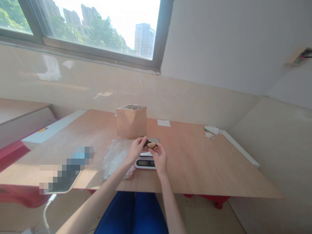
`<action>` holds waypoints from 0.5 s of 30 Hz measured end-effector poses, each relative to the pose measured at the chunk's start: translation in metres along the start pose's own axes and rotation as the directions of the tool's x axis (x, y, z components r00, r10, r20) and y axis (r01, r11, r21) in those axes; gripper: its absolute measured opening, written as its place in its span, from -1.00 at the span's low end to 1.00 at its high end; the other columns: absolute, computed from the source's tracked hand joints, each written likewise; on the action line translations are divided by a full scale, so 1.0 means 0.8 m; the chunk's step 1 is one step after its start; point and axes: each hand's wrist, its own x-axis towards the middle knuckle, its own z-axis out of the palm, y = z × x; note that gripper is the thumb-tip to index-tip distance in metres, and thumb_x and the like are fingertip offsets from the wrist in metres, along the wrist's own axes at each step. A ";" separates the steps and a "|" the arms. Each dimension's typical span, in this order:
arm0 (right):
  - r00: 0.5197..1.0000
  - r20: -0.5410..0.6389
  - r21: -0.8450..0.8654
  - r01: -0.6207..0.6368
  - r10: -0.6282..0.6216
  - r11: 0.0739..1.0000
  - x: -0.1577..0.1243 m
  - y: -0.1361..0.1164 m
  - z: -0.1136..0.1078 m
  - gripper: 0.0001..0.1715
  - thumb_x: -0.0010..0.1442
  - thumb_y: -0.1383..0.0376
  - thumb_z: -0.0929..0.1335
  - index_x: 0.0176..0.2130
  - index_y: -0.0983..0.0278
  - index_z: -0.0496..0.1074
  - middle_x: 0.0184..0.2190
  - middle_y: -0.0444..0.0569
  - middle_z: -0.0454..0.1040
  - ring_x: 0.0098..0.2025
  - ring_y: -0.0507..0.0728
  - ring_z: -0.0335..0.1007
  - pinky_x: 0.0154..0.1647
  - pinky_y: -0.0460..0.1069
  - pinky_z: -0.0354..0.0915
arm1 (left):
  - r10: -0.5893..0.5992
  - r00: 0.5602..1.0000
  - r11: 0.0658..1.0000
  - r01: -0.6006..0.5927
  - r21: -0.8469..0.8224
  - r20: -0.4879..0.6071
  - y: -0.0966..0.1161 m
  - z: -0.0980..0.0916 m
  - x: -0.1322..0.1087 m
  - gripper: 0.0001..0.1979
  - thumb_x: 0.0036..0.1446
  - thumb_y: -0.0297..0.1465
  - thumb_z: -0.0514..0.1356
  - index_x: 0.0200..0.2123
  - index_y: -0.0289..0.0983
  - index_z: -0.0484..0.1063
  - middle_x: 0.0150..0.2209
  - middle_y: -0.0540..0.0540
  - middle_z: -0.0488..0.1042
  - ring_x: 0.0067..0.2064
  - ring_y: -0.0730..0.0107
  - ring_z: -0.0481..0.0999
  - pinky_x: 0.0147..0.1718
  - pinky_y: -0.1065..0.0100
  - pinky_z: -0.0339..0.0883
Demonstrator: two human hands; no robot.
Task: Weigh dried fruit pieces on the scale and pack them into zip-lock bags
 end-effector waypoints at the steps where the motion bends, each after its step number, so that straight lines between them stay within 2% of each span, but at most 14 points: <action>1: 0.999 -0.022 0.028 -0.022 0.023 0.999 0.003 0.001 -0.002 -0.62 -0.11 0.22 0.45 -0.25 0.29 0.39 -0.32 0.00 0.51 -0.25 0.14 0.45 -0.14 0.07 0.39 | 0.024 0.999 0.999 -0.023 0.028 -0.024 -0.002 -0.003 0.003 -0.53 0.17 -0.07 -0.08 -0.26 -0.33 0.41 -0.30 -0.20 0.54 -0.31 0.25 0.56 -0.37 0.28 0.44; 3: 0.997 -0.059 0.049 -0.052 0.055 0.997 0.015 0.004 -0.007 -0.57 -0.10 0.18 0.45 -0.23 0.29 0.36 -0.36 -0.01 0.52 -0.29 0.12 0.46 -0.19 0.04 0.40 | 0.091 0.994 0.991 -0.084 0.100 -0.065 -0.005 -0.009 0.010 -0.57 0.17 -0.09 -0.05 -0.22 -0.31 0.39 -0.21 -0.20 0.52 -0.22 0.24 0.55 -0.25 0.24 0.43; 5: 0.996 -0.069 0.005 -0.065 0.065 0.998 0.033 0.008 -0.014 -0.50 -0.10 0.13 0.44 -0.18 0.29 0.33 -0.39 -0.03 0.51 -0.35 0.11 0.46 -0.29 0.01 0.41 | 0.155 0.987 0.976 -0.146 0.163 -0.044 -0.007 -0.013 0.019 -0.67 0.14 -0.15 0.03 -0.21 -0.27 0.39 -0.13 -0.19 0.48 -0.10 0.23 0.49 -0.09 0.20 0.35; 7: 0.998 -0.026 -0.107 -0.061 0.059 0.992 0.052 0.014 -0.023 -0.44 -0.10 0.07 0.43 -0.15 0.29 0.31 -0.45 -0.07 0.50 -0.44 0.08 0.43 -0.42 -0.02 0.39 | 0.214 0.976 0.951 -0.217 0.220 0.038 -0.011 -0.015 0.028 -0.77 0.09 -0.25 0.11 -0.24 -0.25 0.41 -0.09 -0.18 0.45 -0.03 0.23 0.44 0.00 0.20 0.27; 11: 0.994 0.100 -0.283 -0.005 0.034 0.959 0.077 0.027 -0.033 -0.52 -0.11 0.00 0.42 -0.30 0.30 0.39 -0.57 -0.12 0.47 -0.57 0.06 0.36 -0.57 -0.06 0.30 | 0.247 0.932 0.898 -0.323 0.300 0.264 -0.027 -0.013 0.041 -0.89 0.01 -0.38 0.16 -0.34 -0.23 0.44 -0.13 -0.16 0.47 -0.09 0.23 0.47 -0.04 0.23 0.30; 13: 0.992 0.129 -0.328 0.045 -0.002 0.944 0.083 0.031 -0.033 -0.58 -0.11 0.00 0.42 -0.39 0.30 0.44 -0.59 -0.11 0.46 -0.55 0.08 0.36 -0.53 -0.05 0.30 | 0.233 0.906 0.874 -0.355 0.332 0.354 -0.036 -0.012 0.043 -0.91 -0.01 -0.40 0.18 -0.37 -0.21 0.45 -0.15 -0.15 0.49 -0.12 0.23 0.48 -0.07 0.24 0.31; 15: 0.990 0.123 -0.385 0.112 -0.069 0.916 0.086 0.033 -0.032 -0.63 -0.12 0.02 0.42 -0.44 0.28 0.46 -0.55 -0.09 0.47 -0.46 0.12 0.39 -0.40 0.00 0.32 | 0.215 0.883 0.851 -0.379 0.364 0.417 -0.041 -0.014 0.045 -0.91 -0.04 -0.42 0.21 -0.38 -0.20 0.45 -0.13 -0.14 0.50 -0.09 0.20 0.47 -0.03 0.22 0.28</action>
